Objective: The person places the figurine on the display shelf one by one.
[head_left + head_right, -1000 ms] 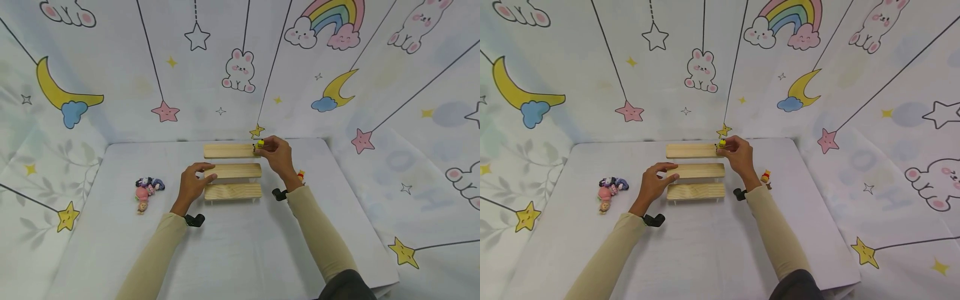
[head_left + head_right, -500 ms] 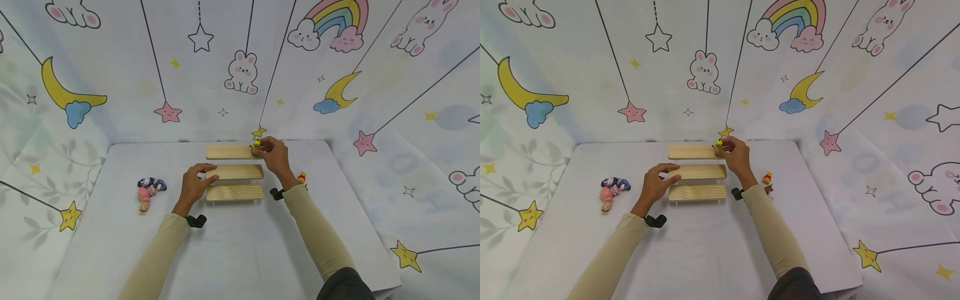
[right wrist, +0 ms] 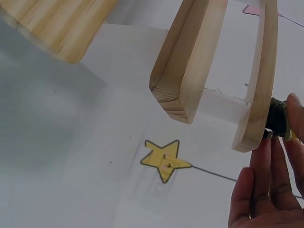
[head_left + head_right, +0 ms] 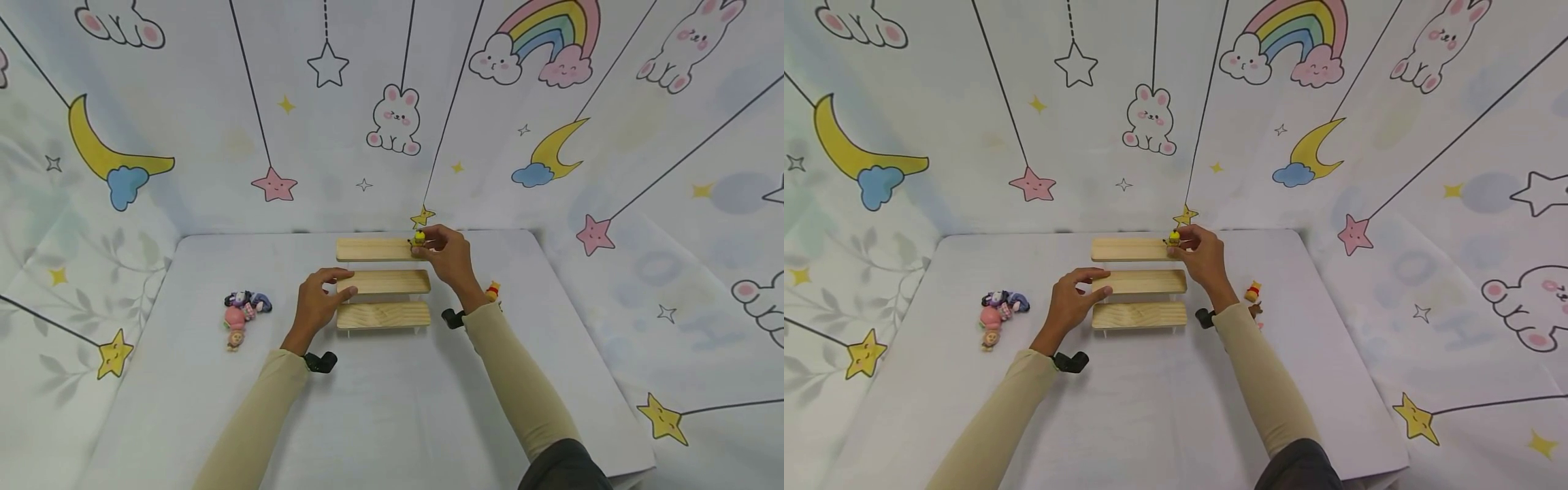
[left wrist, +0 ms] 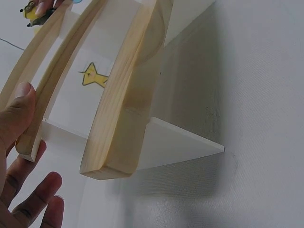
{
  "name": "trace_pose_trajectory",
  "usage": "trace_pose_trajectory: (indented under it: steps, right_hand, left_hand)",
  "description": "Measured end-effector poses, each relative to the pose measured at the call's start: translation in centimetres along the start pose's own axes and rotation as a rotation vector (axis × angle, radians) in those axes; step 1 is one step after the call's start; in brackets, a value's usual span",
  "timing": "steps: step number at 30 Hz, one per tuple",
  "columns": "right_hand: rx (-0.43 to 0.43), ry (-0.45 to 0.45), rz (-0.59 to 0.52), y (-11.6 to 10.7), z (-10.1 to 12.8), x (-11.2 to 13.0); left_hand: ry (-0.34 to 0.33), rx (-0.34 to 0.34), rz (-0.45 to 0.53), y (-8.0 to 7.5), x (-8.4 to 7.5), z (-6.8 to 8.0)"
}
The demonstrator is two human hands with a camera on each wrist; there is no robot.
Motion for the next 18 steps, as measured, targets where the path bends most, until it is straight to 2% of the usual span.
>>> trace_pose_trajectory:
  steps: [12,18]
  right_hand:
    - [-0.017,-0.061,-0.001,-0.7,0.4,-0.2]
    - [-0.044,-0.058,0.007,-2.0,0.8,-1.1]
  left_hand:
    - [0.013,0.002,-0.008,0.1,0.0,0.0]
    - [0.024,-0.003,-0.006,0.1,0.1,-0.1]
Point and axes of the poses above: each hand's wrist, its own z-axis away from the middle knuckle, its own y-axis out of the palm, x = y × z, the point moved 9 cm from there along -z, towards the middle knuckle, and after that the axes turned 4 degrees about z, right-handed, at the moved point
